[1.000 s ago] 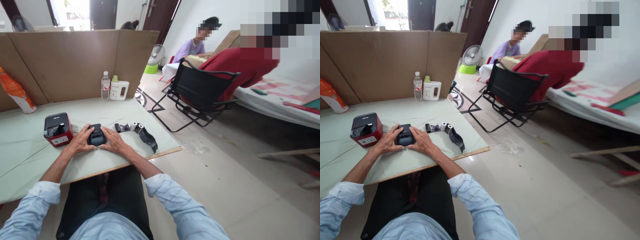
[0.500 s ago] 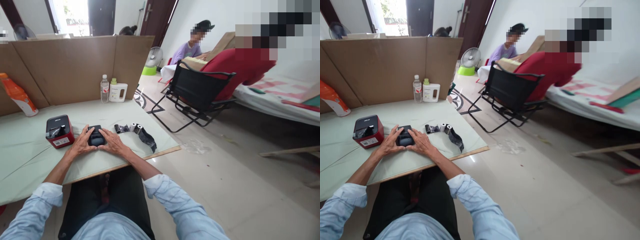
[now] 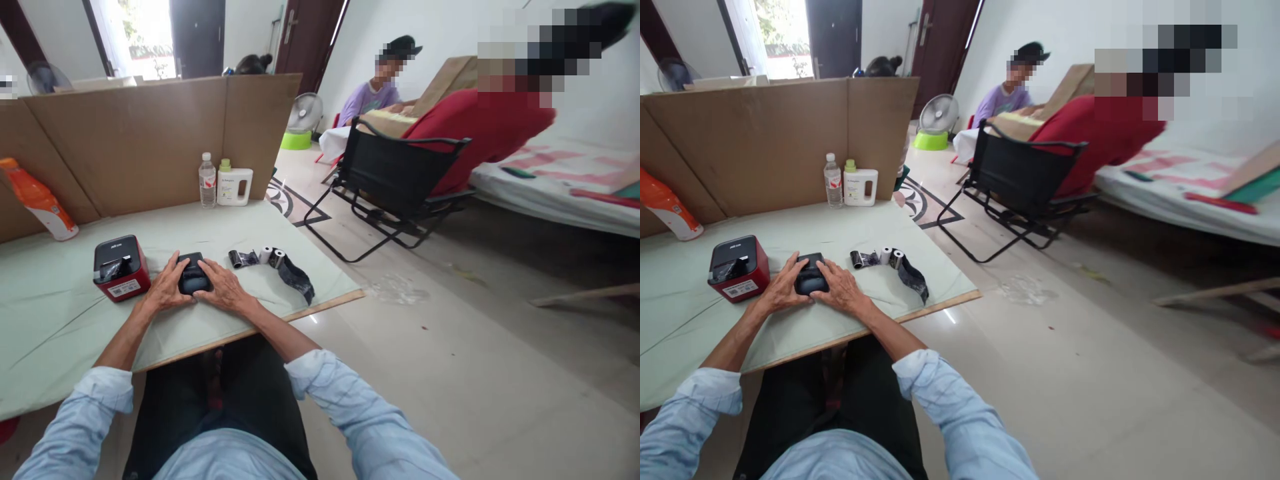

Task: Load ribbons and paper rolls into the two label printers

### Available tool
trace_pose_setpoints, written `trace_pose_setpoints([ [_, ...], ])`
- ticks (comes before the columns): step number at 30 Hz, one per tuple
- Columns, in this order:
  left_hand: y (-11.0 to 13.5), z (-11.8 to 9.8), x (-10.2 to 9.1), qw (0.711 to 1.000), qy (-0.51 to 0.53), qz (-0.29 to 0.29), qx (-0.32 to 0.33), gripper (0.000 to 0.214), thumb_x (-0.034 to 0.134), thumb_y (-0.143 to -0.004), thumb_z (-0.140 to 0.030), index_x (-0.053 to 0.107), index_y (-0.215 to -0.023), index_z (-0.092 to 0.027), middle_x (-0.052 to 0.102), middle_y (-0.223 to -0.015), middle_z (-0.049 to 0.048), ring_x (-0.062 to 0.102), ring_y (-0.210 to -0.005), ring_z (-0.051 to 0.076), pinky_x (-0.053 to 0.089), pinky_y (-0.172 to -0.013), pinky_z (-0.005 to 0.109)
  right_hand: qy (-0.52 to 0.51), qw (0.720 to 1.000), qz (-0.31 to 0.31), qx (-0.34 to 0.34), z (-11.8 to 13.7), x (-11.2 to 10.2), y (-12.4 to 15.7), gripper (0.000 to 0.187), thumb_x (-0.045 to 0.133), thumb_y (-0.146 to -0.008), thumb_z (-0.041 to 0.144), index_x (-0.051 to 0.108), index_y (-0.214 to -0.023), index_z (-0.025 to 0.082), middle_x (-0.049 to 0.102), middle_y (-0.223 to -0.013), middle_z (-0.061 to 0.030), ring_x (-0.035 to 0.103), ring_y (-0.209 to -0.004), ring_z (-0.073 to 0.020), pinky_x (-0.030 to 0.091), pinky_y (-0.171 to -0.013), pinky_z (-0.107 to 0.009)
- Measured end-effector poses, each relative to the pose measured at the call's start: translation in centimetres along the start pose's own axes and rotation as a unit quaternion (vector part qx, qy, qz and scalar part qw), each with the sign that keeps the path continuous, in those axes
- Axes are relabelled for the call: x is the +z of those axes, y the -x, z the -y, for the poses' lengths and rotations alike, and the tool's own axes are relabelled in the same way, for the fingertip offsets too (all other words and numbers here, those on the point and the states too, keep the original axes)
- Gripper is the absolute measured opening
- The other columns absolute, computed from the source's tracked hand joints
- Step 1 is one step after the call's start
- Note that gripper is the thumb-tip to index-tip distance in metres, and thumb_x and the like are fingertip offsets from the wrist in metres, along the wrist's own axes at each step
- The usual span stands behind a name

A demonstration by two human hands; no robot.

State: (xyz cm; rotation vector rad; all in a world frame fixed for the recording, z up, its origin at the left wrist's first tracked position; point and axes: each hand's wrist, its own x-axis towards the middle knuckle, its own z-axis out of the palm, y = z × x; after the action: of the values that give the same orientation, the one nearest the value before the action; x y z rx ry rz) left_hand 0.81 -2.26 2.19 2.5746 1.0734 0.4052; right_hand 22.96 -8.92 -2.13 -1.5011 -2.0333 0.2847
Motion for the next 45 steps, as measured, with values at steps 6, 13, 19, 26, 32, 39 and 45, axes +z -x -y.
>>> trace_pose_setpoints([
  [6, -1.2, 0.3, 0.2, 1.0, 0.017, -0.013, 0.004, 0.119, 0.09, -0.059, -0.043, 0.035, -0.162, -0.021, 0.025, -0.17, 0.0217, 0.041, -0.153, 0.045, 0.042, -0.123, 0.056, 0.075, 0.991, -0.104, 0.025, -1.2, -2.8, -0.8, 0.064, 0.065, -0.1, 0.042, 0.047, -0.154, 0.014, 0.053, -0.155, -0.0222, 0.051, -0.14, -0.0354, 0.045, -0.116, -0.051],
  [13, -2.1, 0.7, 0.1, 0.998, 0.033, -0.05, 0.014, 0.111, 0.088, -0.059, -0.043, 0.041, -0.157, -0.023, 0.036, -0.159, 0.0161, 0.047, -0.147, 0.042, 0.042, -0.123, 0.055, 0.183, 0.96, -0.065, 0.204, -3.2, -4.1, -1.2, 0.024, 0.062, -0.1, 0.027, 0.062, -0.121, 0.014, 0.067, -0.123, -0.0175, 0.058, -0.118, -0.0317, 0.05, -0.095, -0.042],
  [19, -4.6, 0.4, 0.1, 0.995, 0.015, -0.096, 0.009, 0.11, 0.088, -0.06, -0.046, 0.04, -0.157, -0.025, 0.037, -0.157, 0.015, 0.046, -0.147, 0.041, 0.043, -0.123, 0.056, 0.17, 0.96, -0.092, 0.203, -3.4, -3.5, -0.5, 0.024, 0.056, -0.1, 0.016, 0.062, -0.123, 0.018, 0.067, -0.121, -0.014, 0.058, -0.116, -0.0286, 0.049, -0.092, -0.038],
  [26, -12.7, -1.9, 0.9, 0.994, 0.02, -0.1, 0.038, 0.117, 0.091, -0.056, -0.045, 0.038, -0.158, -0.021, 0.032, -0.161, 0.018, 0.042, -0.149, 0.043, 0.038, -0.126, 0.056, 0.154, 0.963, -0.123, 0.185, -3.0, -3.4, 2.0, 0.03, 0.058, -0.097, 0.016, 0.065, -0.126, 0.02, 0.069, -0.117, -0.0135, 0.058, -0.113, -0.0307, 0.049, -0.094, -0.041],
  [32, -17.2, -3.4, 3.5, 0.998, 0.025, -0.043, 0.039, 0.116, 0.091, -0.056, -0.039, 0.04, -0.157, -0.015, 0.031, -0.161, 0.0219, 0.043, -0.149, 0.044, 0.039, -0.125, 0.052, 0.152, 0.963, -0.13, 0.181, -3.4, -2.7, 2.6, 0.026, 0.062, -0.096, 0.02, 0.068, -0.121, 0.02, 0.069, -0.116, -0.0126, 0.059, -0.111, -0.0307, 0.049, -0.093, -0.04],
  [39, -15.3, -5.3, 3.7, 1.0, 0.02, 0.001, -0.008, 0.12, 0.095, -0.058, -0.03, 0.035, -0.16, -0.011, 0.021, -0.17, 0.0302, 0.027, -0.158, 0.05, 0.032, -0.128, 0.058, 0.152, 0.962, -0.152, 0.169, -3.8, -1.9, 3.1, 0.028, 0.065, -0.093, 0.025, 0.069, -0.12, 0.019, 0.069, -0.112, -0.0125, 0.059, -0.108, -0.0307, 0.047, -0.089, -0.038],
  [45, -4.5, -8.5, -0.9, 0.985, -0.04, -0.102, 0.133, 0.085, 0.083, -0.077, -0.024, 0.047, -0.154, -0.022, 0.034, -0.169, 0.0197, 0.03, -0.16, 0.04, 0.033, -0.129, 0.058, 0.152, 0.957, -0.232, 0.088, -4.9, -1.0, 4.1, 0.031, 0.06, -0.097, 0.031, 0.07, -0.123, 0.016, 0.068, -0.117, -0.017, 0.059, -0.106, -0.0326, 0.049, -0.091, -0.043],
])
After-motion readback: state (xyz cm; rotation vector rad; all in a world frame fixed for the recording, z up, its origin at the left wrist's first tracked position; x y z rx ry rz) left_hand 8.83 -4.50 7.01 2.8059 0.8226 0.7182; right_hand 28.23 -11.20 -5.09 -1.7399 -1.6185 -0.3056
